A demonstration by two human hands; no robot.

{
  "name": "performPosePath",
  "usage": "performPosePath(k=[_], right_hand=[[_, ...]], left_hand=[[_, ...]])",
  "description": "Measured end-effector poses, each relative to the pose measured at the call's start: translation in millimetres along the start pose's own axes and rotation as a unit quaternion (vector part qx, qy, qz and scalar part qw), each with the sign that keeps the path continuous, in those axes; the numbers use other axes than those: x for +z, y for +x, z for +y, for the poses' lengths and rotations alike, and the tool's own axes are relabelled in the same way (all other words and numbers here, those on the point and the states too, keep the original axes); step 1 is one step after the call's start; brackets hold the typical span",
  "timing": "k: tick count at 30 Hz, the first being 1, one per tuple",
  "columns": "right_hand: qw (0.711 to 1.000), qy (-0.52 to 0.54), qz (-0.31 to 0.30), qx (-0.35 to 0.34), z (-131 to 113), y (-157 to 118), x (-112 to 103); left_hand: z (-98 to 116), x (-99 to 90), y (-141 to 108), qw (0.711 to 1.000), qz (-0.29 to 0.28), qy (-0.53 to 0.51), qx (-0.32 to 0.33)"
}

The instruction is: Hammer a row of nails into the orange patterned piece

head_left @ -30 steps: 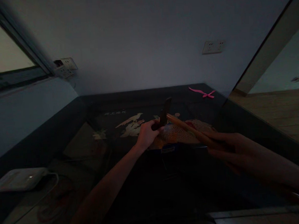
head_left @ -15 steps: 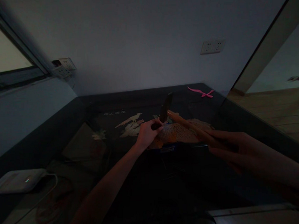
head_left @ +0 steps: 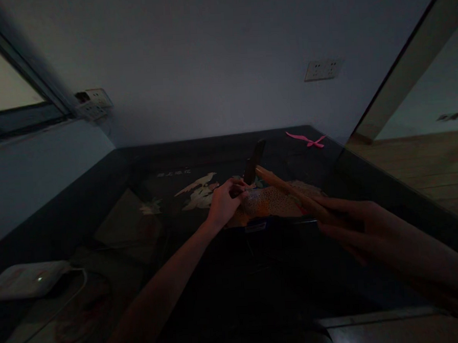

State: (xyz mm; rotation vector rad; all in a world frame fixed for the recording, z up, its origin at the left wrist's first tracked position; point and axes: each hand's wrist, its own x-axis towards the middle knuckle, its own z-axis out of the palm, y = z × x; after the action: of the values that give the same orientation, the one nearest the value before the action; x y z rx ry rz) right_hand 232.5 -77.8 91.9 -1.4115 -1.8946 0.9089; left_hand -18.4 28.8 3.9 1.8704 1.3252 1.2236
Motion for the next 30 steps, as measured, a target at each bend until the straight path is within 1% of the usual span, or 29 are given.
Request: performPosePath(k=[1,3,6,11,14,17,21,27,30], right_hand=[[1.000,-0.008,-0.013,0.008,0,-1,0],[0.998,-0.020,-0.061,0.029,2,-1,2],[0.995,-0.023,-0.091,0.041,9,1,5],[0.997,-0.020,-0.070,0.018,8,1,3],[0.997,-0.003,-0.070,0.022,6,0,4],[0.997,-0.008,-0.080,0.016,10,3,8],[0.998,-0.021,-0.060,0.011,13,4,10],[0.998,-0.020,-0.058,0.019,10,-1,8],[0.997,-0.031,-0.064,0.021,12,1,12]], left_hand=[[0,0.2,0,1.000,0.003,0.003,-0.002],[-1,1.0,0,1.000,0.005,0.000,-0.002],[-6,2.4,0,1.000,0.001,-0.013,0.007],[-6,1.5,0,1.000,0.002,-0.006,0.009],[-5,0.8,0,1.000,0.005,0.004,0.007],[-8,1.5,0,1.000,-0.008,-0.006,0.009],[-11,2.4,0,0.999,-0.013,-0.036,0.021],[-11,2.2,0,1.000,0.005,-0.010,0.002],[-11,2.7,0,1.000,-0.004,-0.024,0.001]])
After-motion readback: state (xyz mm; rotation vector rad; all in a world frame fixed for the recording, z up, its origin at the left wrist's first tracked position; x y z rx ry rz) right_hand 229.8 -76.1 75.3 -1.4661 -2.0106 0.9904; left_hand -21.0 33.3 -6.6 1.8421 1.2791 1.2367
